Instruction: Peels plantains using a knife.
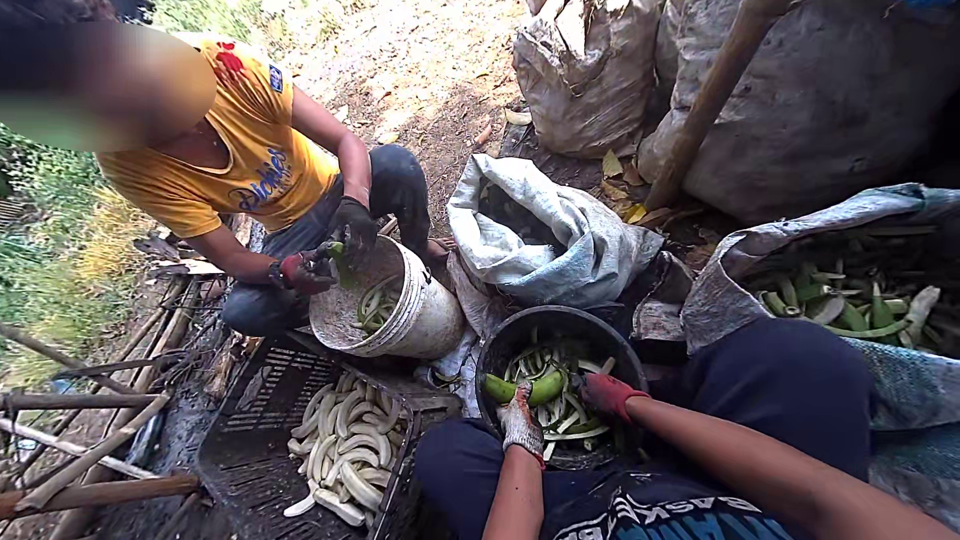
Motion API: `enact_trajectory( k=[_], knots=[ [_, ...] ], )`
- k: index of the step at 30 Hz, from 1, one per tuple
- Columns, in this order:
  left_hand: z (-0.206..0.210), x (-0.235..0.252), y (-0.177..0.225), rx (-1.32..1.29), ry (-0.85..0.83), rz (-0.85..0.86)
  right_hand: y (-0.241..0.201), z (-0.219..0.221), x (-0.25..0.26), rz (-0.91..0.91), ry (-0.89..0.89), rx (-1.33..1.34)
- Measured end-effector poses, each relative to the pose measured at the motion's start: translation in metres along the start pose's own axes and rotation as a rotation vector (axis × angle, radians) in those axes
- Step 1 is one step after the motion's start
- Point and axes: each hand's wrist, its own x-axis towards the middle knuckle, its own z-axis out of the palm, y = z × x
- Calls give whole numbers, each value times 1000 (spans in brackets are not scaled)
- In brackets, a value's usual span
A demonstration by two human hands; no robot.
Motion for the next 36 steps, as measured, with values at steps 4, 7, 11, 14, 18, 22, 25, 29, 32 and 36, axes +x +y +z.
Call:
enact_trajectory(
  k=[4,7,11,14,18,22,25,29,32,36],
  knots=[
    [-1,5,-5,14,11,-20,-3,1,2,40,-72,-33],
    [-2,10,-10,39,-2,-17,-9,1,4,41,-127,-89],
    [0,10,-13,53,-27,5,-15,6,5,68,-124,-165],
    [-1,6,-11,43,-23,21,-16,6,1,68,-129,-164],
    [-3,7,-8,35,29,0,-15,10,-4,-10,-169,-173],
    [1,5,0,-69,-67,71,-14,-3,-13,23,-26,18],
    [15,6,11,-70,-113,137,-13,-21,-10,26,27,46],
    [30,16,4,5,-45,96,-6,-16,8,48,24,28],
    [29,17,1,-25,-19,67,-6,-8,13,77,22,70],
    [25,24,-6,-16,-19,57,-2,0,24,61,-58,31]
  ],
)
